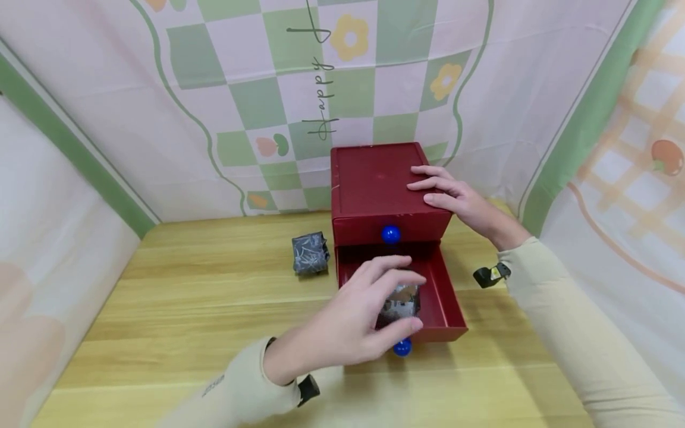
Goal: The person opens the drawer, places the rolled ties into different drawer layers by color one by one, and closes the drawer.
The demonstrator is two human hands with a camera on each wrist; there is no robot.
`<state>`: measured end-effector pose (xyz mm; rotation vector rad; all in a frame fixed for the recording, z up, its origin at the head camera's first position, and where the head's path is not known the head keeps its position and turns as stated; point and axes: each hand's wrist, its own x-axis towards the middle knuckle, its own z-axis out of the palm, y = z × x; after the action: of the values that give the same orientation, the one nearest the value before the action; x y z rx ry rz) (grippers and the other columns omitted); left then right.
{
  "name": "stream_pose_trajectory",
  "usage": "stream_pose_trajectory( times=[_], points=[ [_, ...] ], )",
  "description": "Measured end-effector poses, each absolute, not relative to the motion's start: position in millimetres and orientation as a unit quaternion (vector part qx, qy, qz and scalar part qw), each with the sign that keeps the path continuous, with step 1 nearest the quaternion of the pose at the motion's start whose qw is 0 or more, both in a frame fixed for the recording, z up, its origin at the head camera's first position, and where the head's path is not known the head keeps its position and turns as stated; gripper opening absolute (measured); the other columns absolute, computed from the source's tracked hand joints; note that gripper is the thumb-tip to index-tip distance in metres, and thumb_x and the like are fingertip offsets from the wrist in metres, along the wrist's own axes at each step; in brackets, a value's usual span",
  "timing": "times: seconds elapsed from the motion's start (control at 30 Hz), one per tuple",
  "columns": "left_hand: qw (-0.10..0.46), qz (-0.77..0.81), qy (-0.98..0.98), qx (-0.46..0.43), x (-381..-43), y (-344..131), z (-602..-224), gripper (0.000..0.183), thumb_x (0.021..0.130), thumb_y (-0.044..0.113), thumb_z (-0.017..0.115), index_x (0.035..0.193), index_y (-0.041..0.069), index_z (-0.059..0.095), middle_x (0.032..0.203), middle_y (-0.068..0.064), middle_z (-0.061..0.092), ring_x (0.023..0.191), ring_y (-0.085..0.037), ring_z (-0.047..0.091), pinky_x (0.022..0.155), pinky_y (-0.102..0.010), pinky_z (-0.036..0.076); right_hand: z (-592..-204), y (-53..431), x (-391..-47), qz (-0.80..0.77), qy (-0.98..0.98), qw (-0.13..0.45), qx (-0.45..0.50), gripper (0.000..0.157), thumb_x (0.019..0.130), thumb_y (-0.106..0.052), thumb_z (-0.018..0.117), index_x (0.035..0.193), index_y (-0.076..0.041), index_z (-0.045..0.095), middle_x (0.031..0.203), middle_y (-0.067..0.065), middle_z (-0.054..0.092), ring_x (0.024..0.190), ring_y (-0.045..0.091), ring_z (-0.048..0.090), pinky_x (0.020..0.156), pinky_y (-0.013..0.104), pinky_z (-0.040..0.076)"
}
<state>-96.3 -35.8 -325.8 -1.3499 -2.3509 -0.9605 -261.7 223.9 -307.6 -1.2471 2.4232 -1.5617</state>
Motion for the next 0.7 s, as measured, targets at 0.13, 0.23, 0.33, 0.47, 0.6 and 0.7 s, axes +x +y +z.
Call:
stream_pose_trajectory(
  times=[0.13, 0.23, 0.33, 0.47, 0.6, 0.7],
  points=[
    [0.155, -0.338, -0.773, -0.514, -79.4, -33.7, -324.8, 0.041, 0.09, 0.029, 0.066, 0.126, 0.012, 0.054, 0.135, -0.002, 0.046, 0.128, -0.01, 0.038, 0.106, -0.025, 0.03, -307.5, 223.6, -261.1, -0.498, 0.773, 0.001, -0.394, 0.031, 0.096, 0.001, 0.048, 0.126, 0.007, 0.056, 0.15, 0.018, 0.027, 0.139, 0.022, 0.017, 0.102, 0.019, 0.025],
    [0.108, -0.357, -0.749, -0.548, -68.9, -32.0, -328.5, 0.04, 0.089, 0.025, 0.067, 0.125, 0.012, 0.053, 0.129, 0.001, 0.051, 0.123, -0.003, 0.04, 0.103, -0.019, 0.032, -311.3, 225.7, -266.3, -0.5, 0.771, 0.001, -0.393, 0.031, 0.095, 0.002, 0.048, 0.125, 0.008, 0.056, 0.15, 0.018, 0.027, 0.139, 0.023, 0.017, 0.103, 0.019, 0.024],
    [0.0, -0.38, -0.734, -0.563, -61.8, -29.5, -336.3, 0.038, 0.091, 0.024, 0.064, 0.126, 0.015, 0.052, 0.125, 0.006, 0.052, 0.114, 0.006, 0.043, 0.095, -0.013, 0.037, -317.5, 229.5, -274.1, -0.503, 0.77, -0.002, -0.392, 0.031, 0.095, 0.002, 0.048, 0.125, 0.007, 0.056, 0.15, 0.016, 0.028, 0.139, 0.021, 0.017, 0.103, 0.019, 0.024],
    [-0.142, -0.409, -0.717, -0.547, -59.1, -24.2, -351.6, 0.033, 0.095, 0.019, 0.059, 0.127, 0.016, 0.051, 0.123, 0.009, 0.054, 0.107, 0.011, 0.047, 0.085, -0.01, 0.042, -323.4, 233.2, -281.0, -0.509, 0.766, -0.002, -0.393, 0.032, 0.095, 0.001, 0.049, 0.126, 0.004, 0.057, 0.15, 0.012, 0.029, 0.139, 0.019, 0.017, 0.103, 0.019, 0.025],
    [-0.256, -0.474, -0.678, -0.5, -60.6, -18.4, -370.6, 0.028, 0.097, 0.014, 0.054, 0.125, 0.013, 0.051, 0.117, 0.009, 0.057, 0.102, 0.008, 0.052, 0.082, -0.015, 0.047, -324.6, 233.6, -282.1, -0.514, 0.761, 0.003, -0.396, 0.032, 0.096, -0.001, 0.05, 0.126, 0.003, 0.057, 0.151, 0.01, 0.028, 0.139, 0.019, 0.016, 0.102, 0.019, 0.027],
    [-0.314, -0.504, -0.662, -0.458, -63.5, -14.8, -385.2, 0.024, 0.1, 0.015, 0.05, 0.124, 0.012, 0.052, 0.112, 0.01, 0.06, 0.098, 0.007, 0.055, 0.083, -0.017, 0.048, -324.6, 233.1, -281.9, -0.515, 0.759, 0.004, -0.399, 0.032, 0.095, -0.001, 0.05, 0.126, 0.003, 0.057, 0.151, 0.01, 0.028, 0.139, 0.019, 0.016, 0.103, 0.019, 0.026]
  ],
)
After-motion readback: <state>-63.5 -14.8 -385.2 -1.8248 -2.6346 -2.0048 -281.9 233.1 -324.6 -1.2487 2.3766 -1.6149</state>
